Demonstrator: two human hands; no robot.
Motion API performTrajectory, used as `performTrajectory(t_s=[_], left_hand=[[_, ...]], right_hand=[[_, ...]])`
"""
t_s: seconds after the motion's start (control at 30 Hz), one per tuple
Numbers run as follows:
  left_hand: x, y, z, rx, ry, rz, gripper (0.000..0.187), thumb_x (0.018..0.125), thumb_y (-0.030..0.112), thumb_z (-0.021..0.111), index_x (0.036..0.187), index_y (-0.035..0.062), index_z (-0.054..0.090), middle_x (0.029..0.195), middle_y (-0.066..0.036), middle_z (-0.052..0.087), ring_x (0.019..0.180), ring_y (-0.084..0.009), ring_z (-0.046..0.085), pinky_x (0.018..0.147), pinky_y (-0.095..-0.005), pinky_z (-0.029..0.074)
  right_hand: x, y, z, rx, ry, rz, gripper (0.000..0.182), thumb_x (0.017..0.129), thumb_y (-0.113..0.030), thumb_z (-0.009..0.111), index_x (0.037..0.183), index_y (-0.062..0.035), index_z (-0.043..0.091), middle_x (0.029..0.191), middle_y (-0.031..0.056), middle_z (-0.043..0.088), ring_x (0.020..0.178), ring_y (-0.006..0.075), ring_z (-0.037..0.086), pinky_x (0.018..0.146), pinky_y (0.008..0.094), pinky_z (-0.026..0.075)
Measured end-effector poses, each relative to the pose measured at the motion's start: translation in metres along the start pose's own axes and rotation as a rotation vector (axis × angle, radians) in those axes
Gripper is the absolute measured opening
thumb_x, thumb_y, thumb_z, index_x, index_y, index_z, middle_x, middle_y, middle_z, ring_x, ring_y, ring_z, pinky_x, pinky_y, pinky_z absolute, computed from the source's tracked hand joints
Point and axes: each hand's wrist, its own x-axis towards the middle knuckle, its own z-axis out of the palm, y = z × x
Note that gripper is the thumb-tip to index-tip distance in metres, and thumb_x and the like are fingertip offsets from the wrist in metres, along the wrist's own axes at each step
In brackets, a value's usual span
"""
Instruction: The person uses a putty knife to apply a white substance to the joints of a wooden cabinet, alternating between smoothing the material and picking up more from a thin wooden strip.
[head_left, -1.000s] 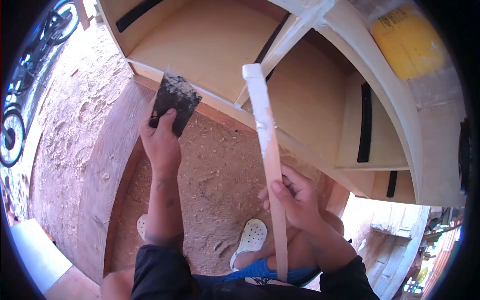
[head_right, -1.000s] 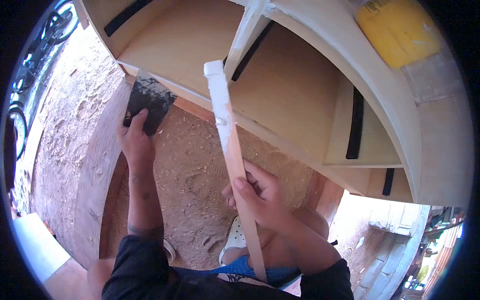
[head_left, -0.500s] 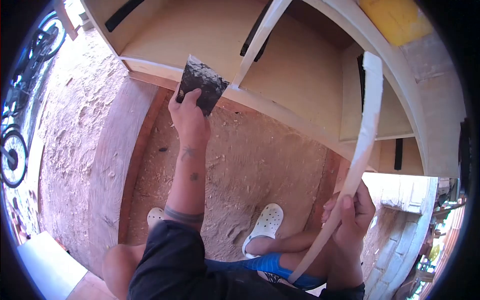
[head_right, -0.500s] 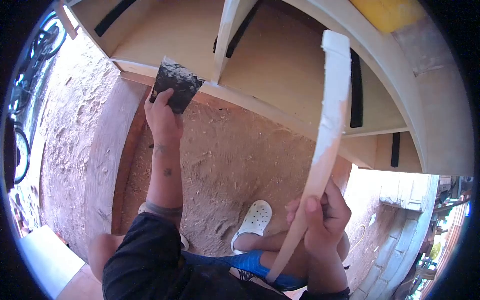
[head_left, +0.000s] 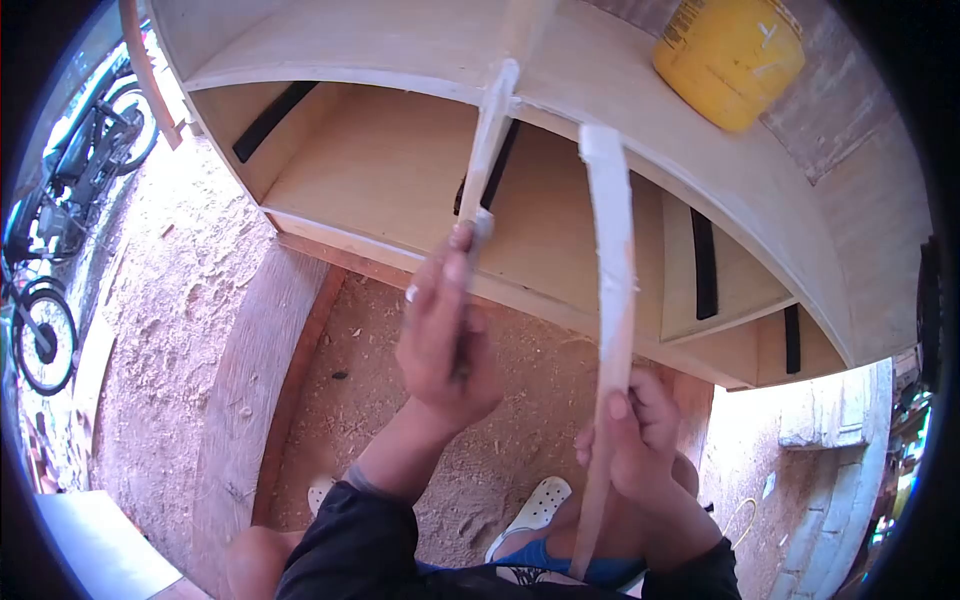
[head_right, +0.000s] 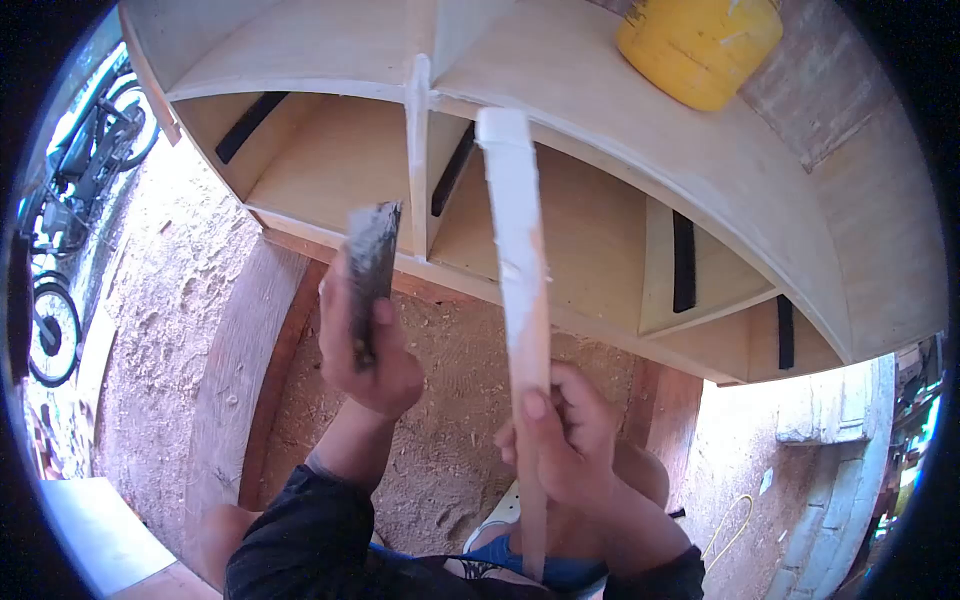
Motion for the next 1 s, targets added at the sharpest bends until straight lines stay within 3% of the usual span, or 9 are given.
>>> performTrajectory(t_s=[0.07, 0.2, 0.23, 0.3, 0.5, 0.57, 0.83, 0.93, 1.0], left_hand=[[0.005, 0.006, 0.004, 0.140, -0.155, 0.259, 0.031, 0.089, 0.000, 0.038, 0.117, -0.0107, 0.046, 0.118, -0.031, 0.050, 0.105, -0.0407, 0.053, 0.092, -0.0459, 0.044], [0.007, 0.017, 0.010, 0.276, -0.208, 0.372, 0.045, 0.077, 0.000, 0.063, 0.120, 0.0034, 0.051, 0.118, -0.025, 0.051, 0.106, -0.0398, 0.052, 0.091, -0.0475, 0.045], [0.006, 0.014, 0.008, 0.265, -0.370, 0.370, 0.045, 0.074, 0.000, 0.065, 0.117, 0.0046, 0.053, 0.120, -0.023, 0.050, 0.110, -0.0406, 0.050, 0.093, -0.0496, 0.043], [-0.018, -0.015, 0.018, 0.190, -0.322, 0.337, 0.044, 0.074, -0.005, 0.061, 0.117, 0.0050, 0.055, 0.124, -0.021, 0.049, 0.113, -0.0413, 0.048, 0.094, -0.0518, 0.041], [-0.055, -0.041, -0.021, 0.309, -0.785, -0.091, 0.053, 0.070, -0.016, 0.051, 0.118, 0.0037, 0.056, 0.126, -0.019, 0.049, 0.118, -0.0383, 0.047, 0.097, -0.0443, 0.041], [-0.026, -0.030, -0.036, 0.223, -0.681, -0.238, 0.054, 0.068, -0.018, 0.048, 0.117, 0.0038, 0.057, 0.121, -0.019, 0.053, 0.117, -0.0368, 0.048, 0.096, -0.0416, 0.042], [0.050, 0.029, -0.043, 0.347, -0.813, 0.008, 0.042, 0.067, -0.013, 0.055, 0.103, 0.0042, 0.065, 0.108, -0.019, 0.062, 0.104, -0.0315, 0.060, 0.090, -0.0379, 0.046], [0.041, 0.026, -0.032, 0.295, -0.913, -0.009, 0.047, 0.063, -0.017, 0.052, 0.103, 0.0046, 0.065, 0.107, -0.019, 0.062, 0.102, -0.0337, 0.060, 0.089, -0.0378, 0.047], [0.039, 0.006, -0.048, -0.045, -1.073, -0.180, 0.053, 0.064, -0.015, 0.049, 0.113, 0.0054, 0.059, 0.111, -0.018, 0.060, 0.102, -0.0360, 0.059, 0.089, -0.0412, 0.047]], right_hand=[[0.009, 0.004, 0.000, 0.042, -0.026, 0.002, 0.027, 0.095, -0.026, 0.046, 0.102, 0.0001, 0.046, 0.061, 0.0070, 0.055, 0.047, 0.0108, 0.052, 0.045, 0.0233, 0.044], [0.018, 0.003, 0.009, 0.148, -0.062, 0.053, 0.026, 0.095, -0.027, 0.045, 0.096, -0.0019, 0.047, 0.059, 0.0073, 0.055, 0.045, 0.0102, 0.050, 0.043, 0.0226, 0.042], [0.019, 0.003, 0.011, 0.163, -0.073, 0.084, 0.025, 0.095, -0.027, 0.045, 0.097, -0.0020, 0.047, 0.059, 0.0072, 0.055, 0.045, 0.0101, 0.050, 0.043, 0.0226, 0.042], [0.022, 0.004, 0.009, 0.174, -0.091, 0.143, 0.025, 0.095, -0.027, 0.044, 0.097, -0.0020, 0.047, 0.059, 0.0069, 0.054, 0.046, 0.0098, 0.051, 0.044, 0.0225, 0.042], [0.023, 0.018, 0.003, 0.108, -0.111, 0.051, 0.022, 0.095, -0.022, 0.046, 0.097, -0.0001, 0.050, 0.065, 0.0084, 0.059, 0.050, 0.0098, 0.054, 0.046, 0.0221, 0.044], [0.027, 0.025, -0.002, -0.002, -0.054, 0.018, 0.020, 0.093, -0.017, 0.048, 0.098, 0.0021, 0.052, 0.069, 0.0081, 0.061, 0.054, 0.0082, 0.055, 0.049, 0.0215, 0.045], [0.027, 0.032, 0.005, -0.206, 0.028, -0.072, 0.015, 0.091, -0.011, 0.051, 0.096, 0.0032, 0.054, 0.073, 0.0085, 0.064, 0.056, 0.0075, 0.058, 0.049, 0.0202, 0.046], [0.024, 0.033, 0.006, -0.197, 0.046, -0.082, 0.015, 0.092, -0.011, 0.051, 0.096, 0.0030, 0.054, 0.073, 0.0085, 0.064, 0.056, 0.0070, 0.057, 0.049, 0.0201, 0.045], [0.025, 0.036, 0.000, -0.199, 0.057, -0.072, 0.015, 0.092, -0.011, 0.051, 0.096, 0.0027, 0.053, 0.074, 0.0086, 0.064, 0.055, 0.0068, 0.057, 0.049, 0.0199, 0.045]])
